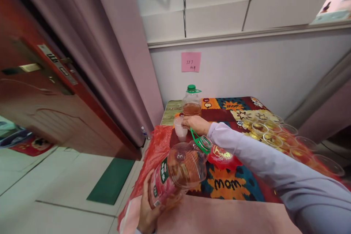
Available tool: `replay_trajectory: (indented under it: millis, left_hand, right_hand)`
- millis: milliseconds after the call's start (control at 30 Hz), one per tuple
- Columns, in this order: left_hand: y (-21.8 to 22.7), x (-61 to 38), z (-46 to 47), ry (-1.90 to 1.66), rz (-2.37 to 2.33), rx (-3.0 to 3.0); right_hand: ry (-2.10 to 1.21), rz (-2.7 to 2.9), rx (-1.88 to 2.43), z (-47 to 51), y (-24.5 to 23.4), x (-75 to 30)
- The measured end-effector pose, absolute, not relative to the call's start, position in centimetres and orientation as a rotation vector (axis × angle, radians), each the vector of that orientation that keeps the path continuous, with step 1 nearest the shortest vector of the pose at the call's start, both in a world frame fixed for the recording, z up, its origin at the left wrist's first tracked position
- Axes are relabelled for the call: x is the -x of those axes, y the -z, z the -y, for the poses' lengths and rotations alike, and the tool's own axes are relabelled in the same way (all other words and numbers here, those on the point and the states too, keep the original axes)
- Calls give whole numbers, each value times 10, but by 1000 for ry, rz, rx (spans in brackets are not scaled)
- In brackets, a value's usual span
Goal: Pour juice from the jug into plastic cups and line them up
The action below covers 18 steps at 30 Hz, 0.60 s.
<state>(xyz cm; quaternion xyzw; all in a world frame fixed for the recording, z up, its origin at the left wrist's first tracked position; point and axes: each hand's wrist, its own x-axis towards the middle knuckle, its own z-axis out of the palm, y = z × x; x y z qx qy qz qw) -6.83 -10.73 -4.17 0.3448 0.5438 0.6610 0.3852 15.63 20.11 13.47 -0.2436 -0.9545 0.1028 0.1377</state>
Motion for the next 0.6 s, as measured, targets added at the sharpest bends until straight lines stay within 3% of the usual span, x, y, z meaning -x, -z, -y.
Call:
replay_trajectory:
  millis: [333,600]
  left_hand:
    - [32,50,110,-1777,-1458,-817]
    - [47,77,112,-1602,-1553,-1044]
  right_hand:
    - [-357,2553,813,-202,-115,-152]
    - [-326,2213,753,-199,-128,-174]
